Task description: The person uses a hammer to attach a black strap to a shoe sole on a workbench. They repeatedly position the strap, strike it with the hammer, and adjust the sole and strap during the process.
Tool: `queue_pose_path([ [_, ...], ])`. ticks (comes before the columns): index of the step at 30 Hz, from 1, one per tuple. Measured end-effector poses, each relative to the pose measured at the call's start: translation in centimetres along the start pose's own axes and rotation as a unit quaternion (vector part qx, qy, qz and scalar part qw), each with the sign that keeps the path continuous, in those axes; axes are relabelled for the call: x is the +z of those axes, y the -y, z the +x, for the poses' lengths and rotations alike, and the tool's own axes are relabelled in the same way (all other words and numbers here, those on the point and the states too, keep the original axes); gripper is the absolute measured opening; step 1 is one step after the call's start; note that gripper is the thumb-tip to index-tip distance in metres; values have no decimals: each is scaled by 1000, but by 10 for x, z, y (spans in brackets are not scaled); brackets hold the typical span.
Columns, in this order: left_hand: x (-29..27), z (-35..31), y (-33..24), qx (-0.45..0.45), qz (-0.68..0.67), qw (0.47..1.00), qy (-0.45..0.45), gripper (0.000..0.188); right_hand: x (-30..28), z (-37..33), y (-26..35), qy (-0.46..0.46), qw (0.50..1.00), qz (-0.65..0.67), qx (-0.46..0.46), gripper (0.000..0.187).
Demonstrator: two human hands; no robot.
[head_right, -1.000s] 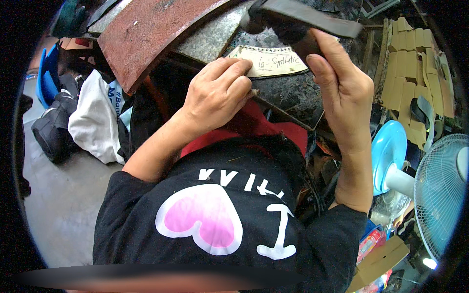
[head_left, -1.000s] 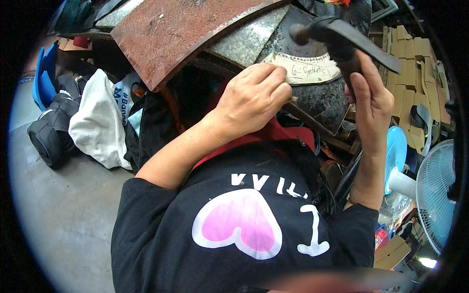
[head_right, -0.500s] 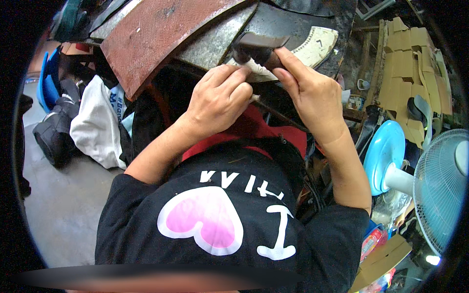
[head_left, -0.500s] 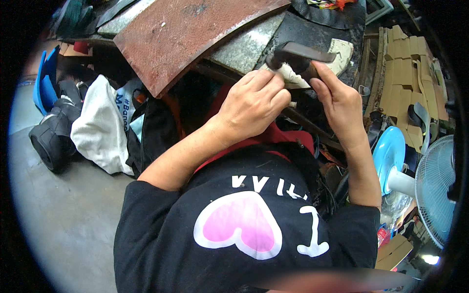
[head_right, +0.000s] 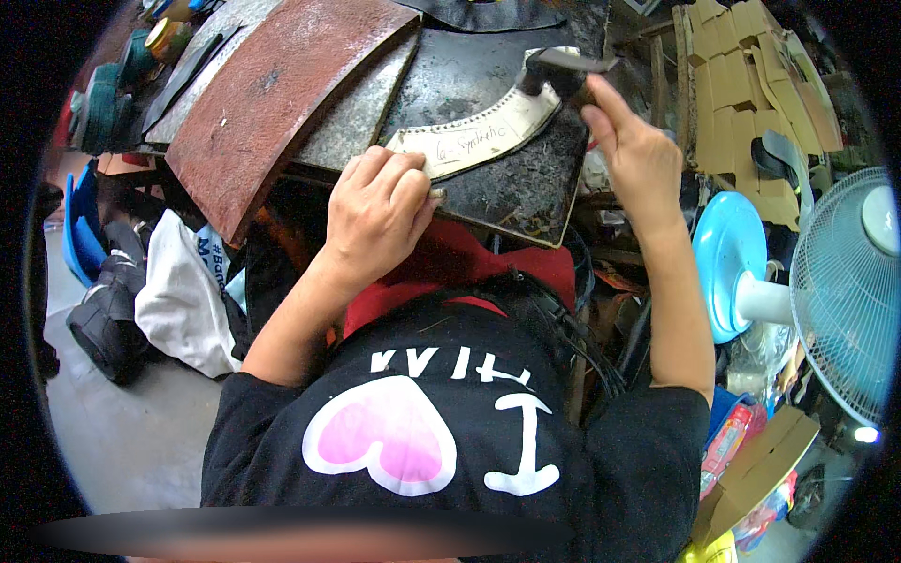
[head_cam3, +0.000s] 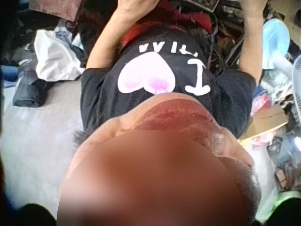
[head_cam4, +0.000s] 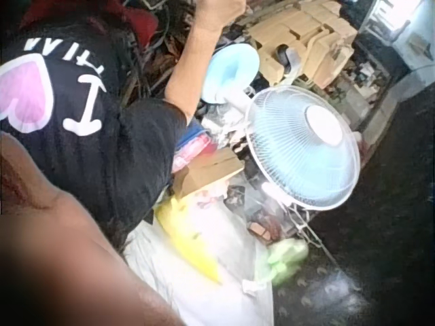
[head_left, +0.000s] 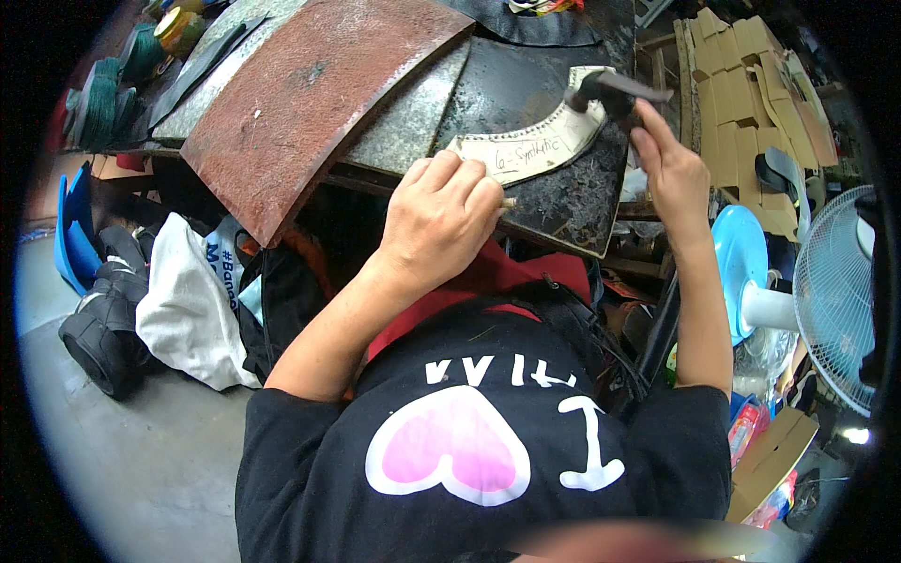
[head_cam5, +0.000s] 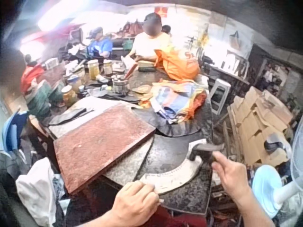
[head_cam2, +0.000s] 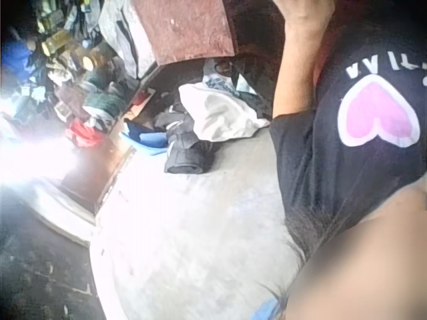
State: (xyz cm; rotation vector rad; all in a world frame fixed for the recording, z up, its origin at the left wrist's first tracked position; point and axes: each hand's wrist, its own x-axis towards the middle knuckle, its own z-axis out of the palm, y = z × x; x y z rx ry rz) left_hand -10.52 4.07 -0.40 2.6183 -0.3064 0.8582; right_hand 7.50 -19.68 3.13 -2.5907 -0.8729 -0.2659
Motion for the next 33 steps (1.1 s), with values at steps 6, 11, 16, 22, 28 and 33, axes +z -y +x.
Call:
queue_pose_path([
  [6, -3, 3, 0, -20, -9, 999, 24, 26, -11, 21, 4, -18, 1000, -7, 11, 37],
  [11, -4, 3, 1, -22, -23, 999, 16, 25, -19, -30, 43, 17, 987, 73, -142, 29],
  [16, -4, 4, 0, -18, -18, 1000, 18, 24, -4, -20, 7, -54, 993, 3, -101, 29],
  [22, -2, 7, 2, -17, -22, 1000, 9, 24, -18, 5, -13, -41, 999, 27, 4, 33],
  [28, -1, 6, 3, -12, -21, 1000, 7, 24, -18, -39, 18, 36, 986, 60, -153, 28],
  [33, 0, 8, 4, -4, -23, 1000, 0, 24, -1, 8, -24, -13, 998, -60, 27, 35],
])
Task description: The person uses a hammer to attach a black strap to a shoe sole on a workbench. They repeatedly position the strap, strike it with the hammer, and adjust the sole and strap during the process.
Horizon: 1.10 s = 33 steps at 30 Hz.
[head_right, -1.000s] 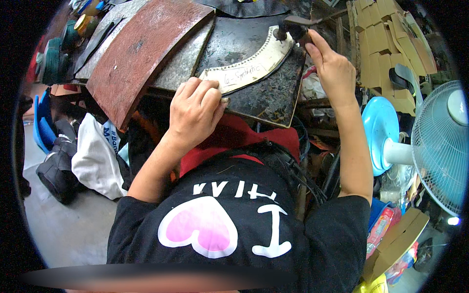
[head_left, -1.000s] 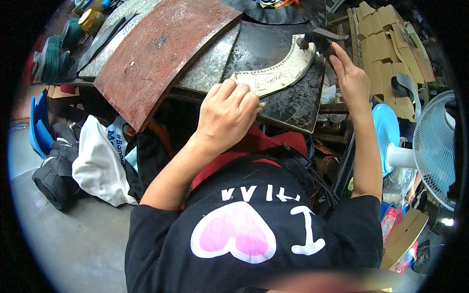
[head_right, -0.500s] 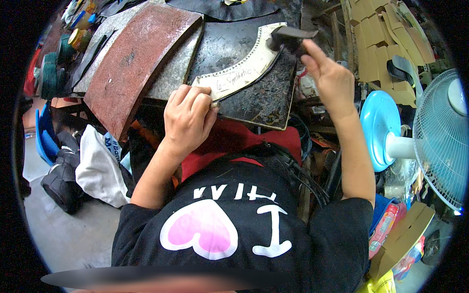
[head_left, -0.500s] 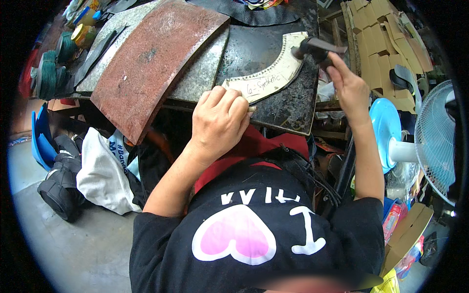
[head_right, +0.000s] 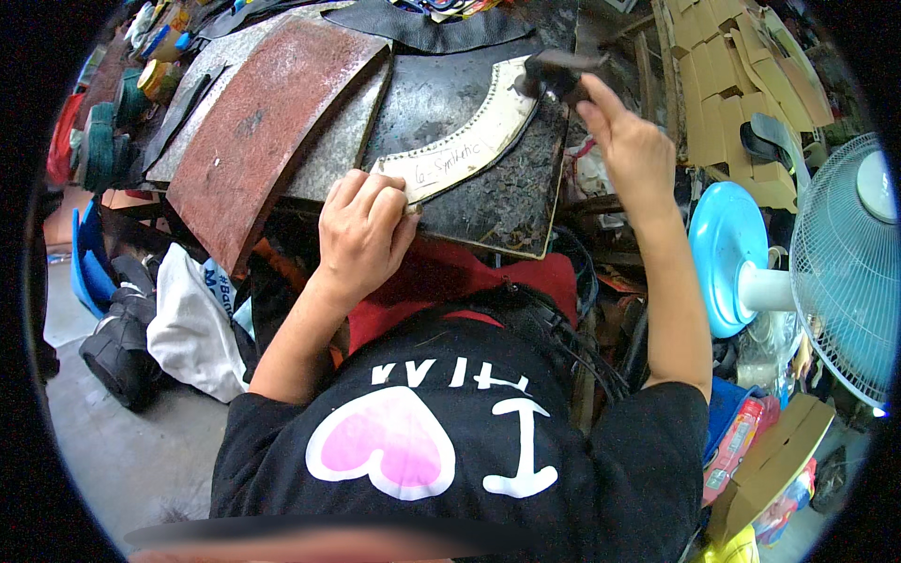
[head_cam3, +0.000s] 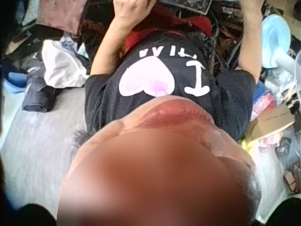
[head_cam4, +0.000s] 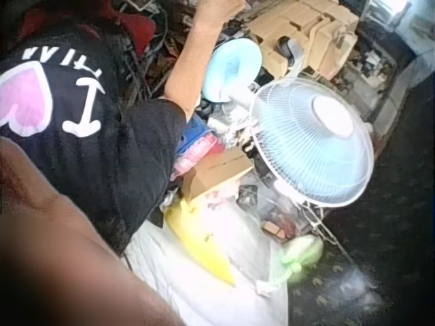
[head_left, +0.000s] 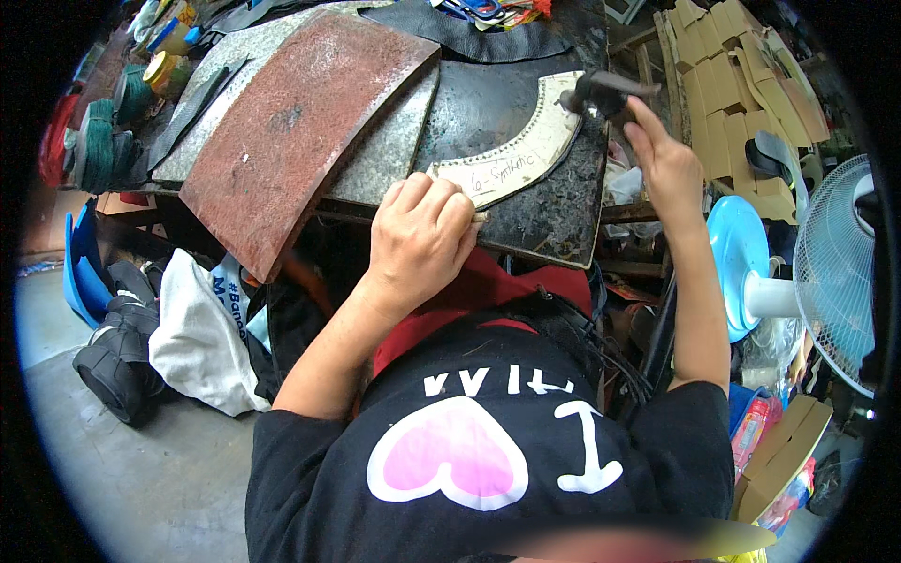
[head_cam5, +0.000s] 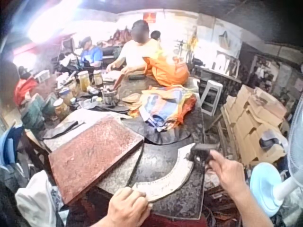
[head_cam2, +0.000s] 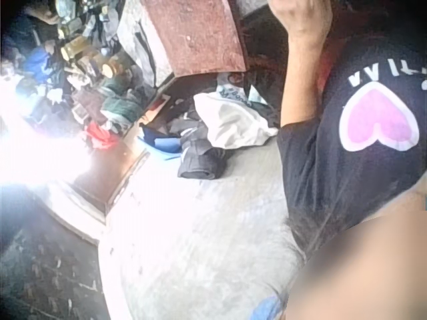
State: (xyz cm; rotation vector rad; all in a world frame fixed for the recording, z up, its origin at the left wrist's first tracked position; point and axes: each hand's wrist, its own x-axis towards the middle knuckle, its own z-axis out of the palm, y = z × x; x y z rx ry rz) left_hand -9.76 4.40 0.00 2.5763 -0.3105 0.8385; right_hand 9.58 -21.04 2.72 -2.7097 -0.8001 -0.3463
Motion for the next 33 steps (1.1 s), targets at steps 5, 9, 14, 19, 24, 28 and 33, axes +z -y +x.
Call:
queue_pose_path([
  [5, 0, 1, -1, -5, 10, 1000, 2, 23, -5, 38, -3, -23, 1000, 1, -1, 38],
  [9, 1, 2, -1, -5, 24, 1000, 5, 23, -17, 32, 20, -23, 994, 105, 35, 39],
  [14, 0, 3, -3, -4, 29, 1000, 6, 24, -1, 31, 26, 29, 998, 41, 24, 43],
  [19, -7, 7, -3, -3, 32, 999, 36, 25, 18, 65, 2, -32, 999, 2, -23, 42],
  [24, -21, 13, 6, 11, 13, 996, 85, 21, 47, 107, -10, -97, 994, -35, -41, 38],
  [28, -24, 21, 8, 42, 27, 992, 116, 21, 54, 113, -7, -163, 978, -77, -107, 33],
  [33, -24, 25, -1, 88, 109, 977, 161, 11, 36, 85, 25, -86, 962, 21, -259, 30],
])
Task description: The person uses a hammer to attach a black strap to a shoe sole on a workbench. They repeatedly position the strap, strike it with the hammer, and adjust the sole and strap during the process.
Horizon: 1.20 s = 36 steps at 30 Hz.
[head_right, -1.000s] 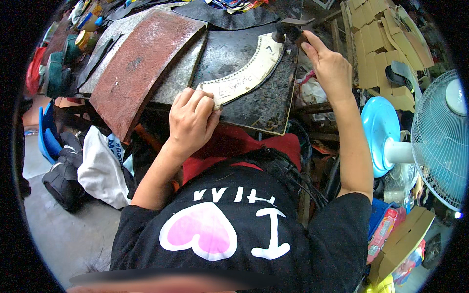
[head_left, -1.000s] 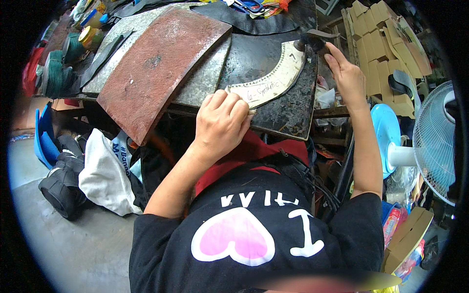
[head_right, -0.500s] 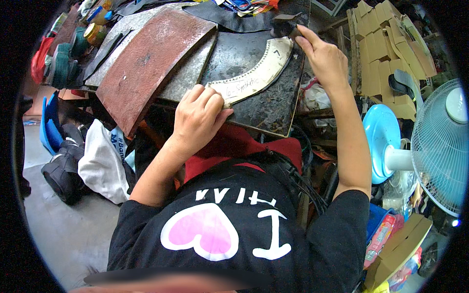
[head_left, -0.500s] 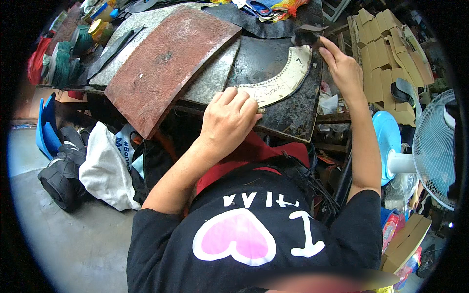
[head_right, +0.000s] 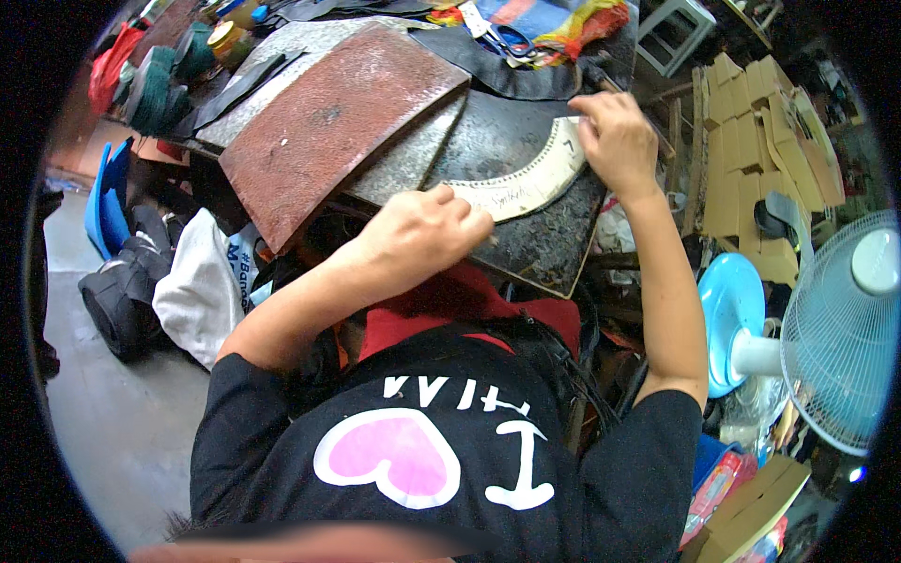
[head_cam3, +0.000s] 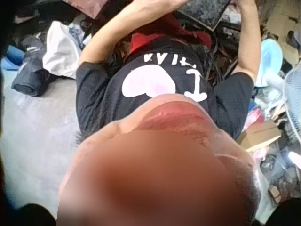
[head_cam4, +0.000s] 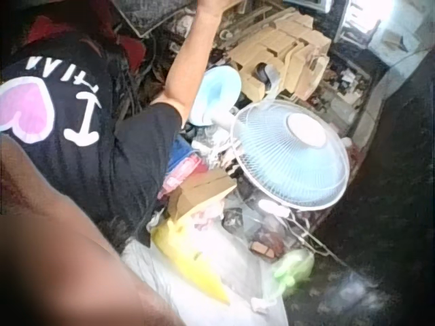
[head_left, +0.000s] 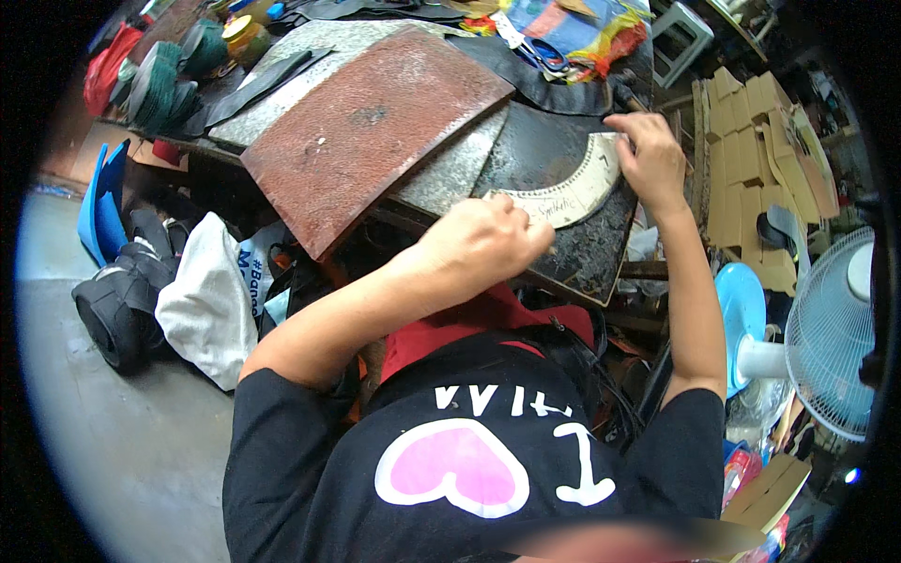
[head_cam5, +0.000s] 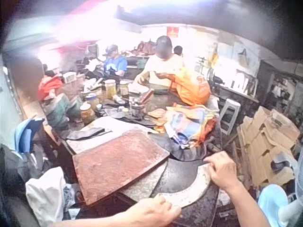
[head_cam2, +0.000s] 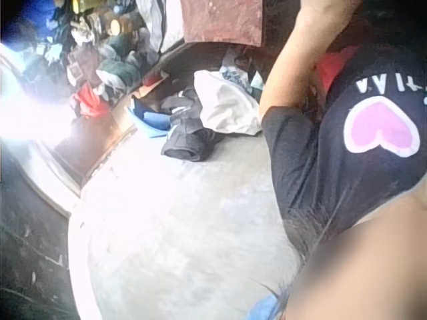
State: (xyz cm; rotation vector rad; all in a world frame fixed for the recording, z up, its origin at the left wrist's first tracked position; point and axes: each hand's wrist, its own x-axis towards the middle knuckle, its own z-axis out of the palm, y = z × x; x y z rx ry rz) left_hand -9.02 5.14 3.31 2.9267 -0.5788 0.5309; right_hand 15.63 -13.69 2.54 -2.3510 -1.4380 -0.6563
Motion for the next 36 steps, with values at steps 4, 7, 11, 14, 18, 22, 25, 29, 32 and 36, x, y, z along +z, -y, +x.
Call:
queue_pose_path([
  [4, 3, 0, -8, 45, 43, 998, -17, 10, -17, 4, 19, 125, 992, 1, 32, 39],
  [7, 7, -1, -12, 27, 34, 998, -45, 11, -23, 14, 9, 199, 979, -10, 52, 41],
  [11, 12, -3, -16, 46, 51, 995, -66, 15, -19, 28, -16, 273, 949, 115, 111, 36],
  [14, 15, -4, -15, 58, 51, 994, -82, 16, -13, 33, -29, 342, 904, 191, 171, 32],
  [18, 19, -6, -13, 71, 42, 992, -95, 16, -10, 33, -39, 325, 923, 186, 84, 22],
  [22, 15, -5, -11, 92, 30, 990, -107, 16, -17, 32, -43, 358, 825, 368, 237, 15],
  [25, 0, -2, -9, 101, 15, 987, -124, 16, -39, 36, -42, 351, 810, 408, 233, 14],
  [29, -32, -3, -7, 103, 37, 982, -152, 16, -80, 55, -32, 305, 820, 438, 207, 19],
  [32, -56, -9, 11, 90, 72, 976, -185, 16, -94, 78, -20, 278, 844, 418, 188, 25],
  [36, -76, -27, 62, 79, 144, 975, -152, 11, -60, 106, 2, 240, 870, 414, 120, 31],
])
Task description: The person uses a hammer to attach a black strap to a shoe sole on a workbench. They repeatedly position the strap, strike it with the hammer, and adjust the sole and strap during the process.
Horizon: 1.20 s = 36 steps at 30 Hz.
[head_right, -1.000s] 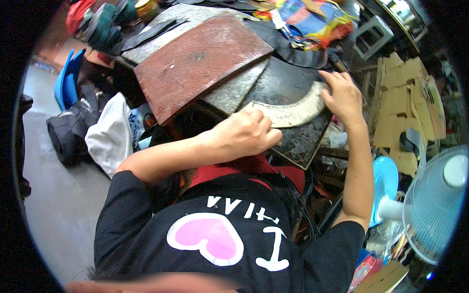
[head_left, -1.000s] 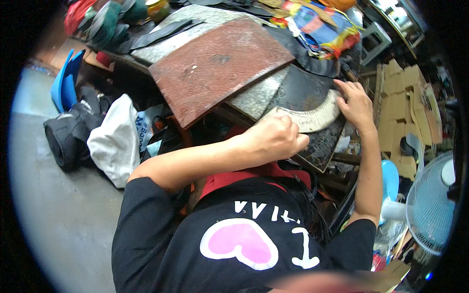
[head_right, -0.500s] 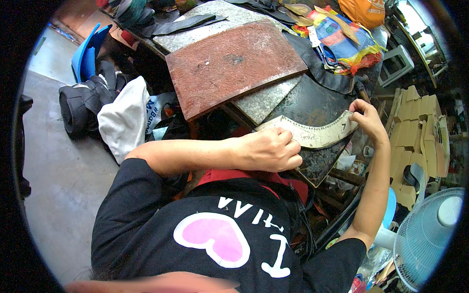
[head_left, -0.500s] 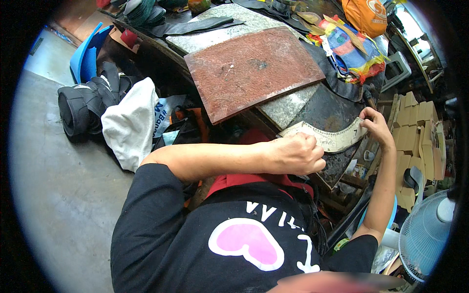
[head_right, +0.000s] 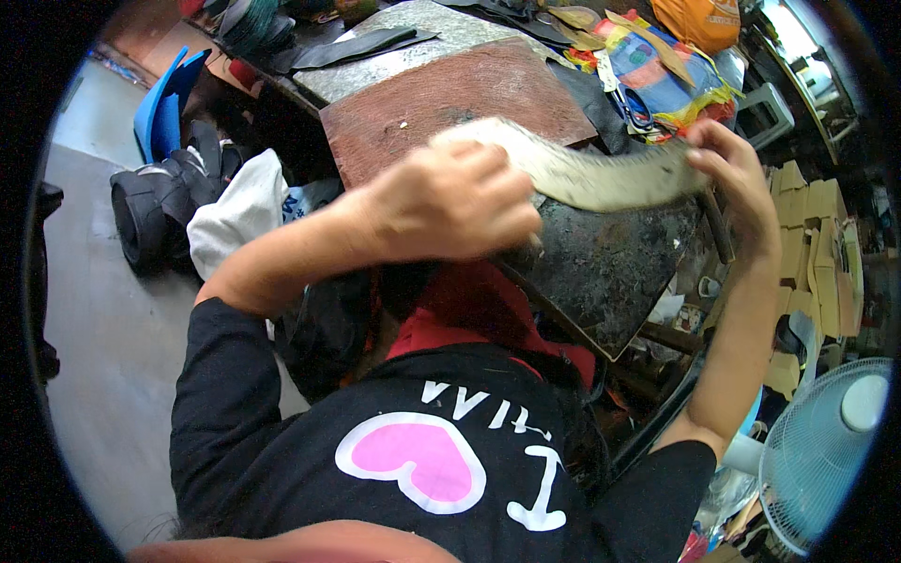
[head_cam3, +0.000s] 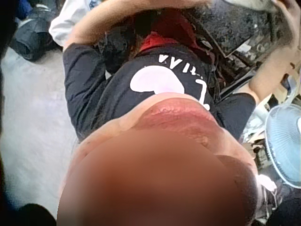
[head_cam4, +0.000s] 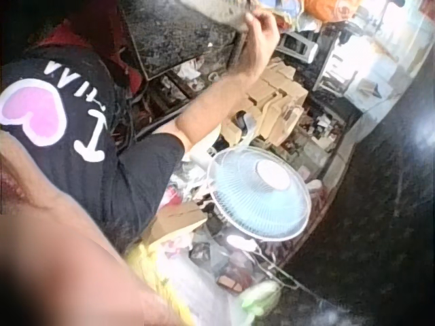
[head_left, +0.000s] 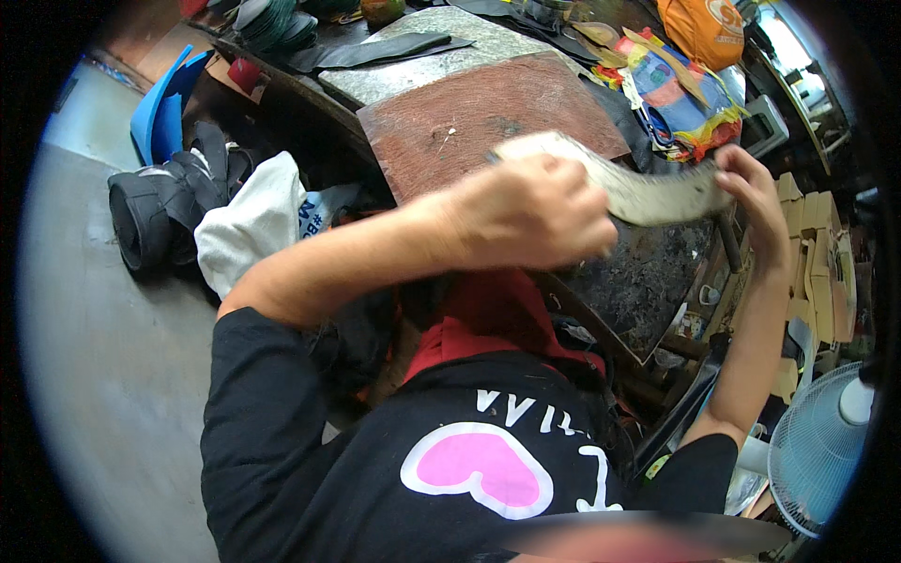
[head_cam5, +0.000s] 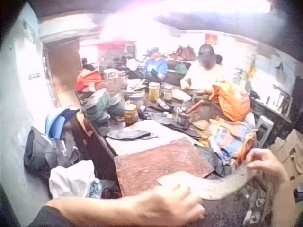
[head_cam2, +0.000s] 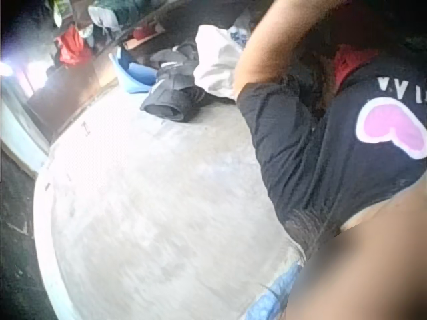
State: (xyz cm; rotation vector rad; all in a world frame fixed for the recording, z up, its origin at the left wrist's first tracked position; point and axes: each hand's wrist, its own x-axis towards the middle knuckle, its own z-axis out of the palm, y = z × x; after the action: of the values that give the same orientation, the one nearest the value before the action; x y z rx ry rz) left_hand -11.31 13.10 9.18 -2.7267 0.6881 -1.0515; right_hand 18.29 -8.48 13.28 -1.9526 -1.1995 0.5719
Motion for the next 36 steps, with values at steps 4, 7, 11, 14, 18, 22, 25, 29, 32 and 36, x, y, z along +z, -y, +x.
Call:
queue_pose_path([
  [4, 7, -22, 58, -1, 83, 996, 19, 12, 35, 40, -14, -19, 997, 75, 20, 21],
  [7, 19, -33, 91, 7, 109, 993, 34, 10, 51, 54, -24, -24, 983, 174, 59, 18],
  [11, 39, -37, 128, 11, 57, 997, 43, 14, 66, 54, -31, -26, 960, 254, 117, 16],
  [14, 50, -38, 150, 25, 50, 997, 57, 15, 83, 44, -32, -51, 929, 311, 194, 15],
  [18, 63, -38, 174, 46, 14, 996, 70, 17, 116, 27, -29, -56, 882, 438, 168, 18],
  [22, 72, -43, 183, 43, 10, 995, 94, 17, 138, 23, -26, -90, 885, 403, 214, 16],
  [25, 75, -48, 185, 44, 10, 995, 86, 18, 136, 28, -26, -106, 888, 400, 199, 15],
  [29, 77, -52, 185, 14, -28, 996, 87, 17, 124, 35, -30, -77, 904, 373, 196, 15],
  [32, 80, -53, 183, -5, -69, 993, 94, 16, 122, 37, -32, -80, 906, 372, 188, 14],
  [36, 81, -53, 180, -66, -167, 980, 91, 14, 125, 37, -32, -97, 911, 339, 214, 13],
])
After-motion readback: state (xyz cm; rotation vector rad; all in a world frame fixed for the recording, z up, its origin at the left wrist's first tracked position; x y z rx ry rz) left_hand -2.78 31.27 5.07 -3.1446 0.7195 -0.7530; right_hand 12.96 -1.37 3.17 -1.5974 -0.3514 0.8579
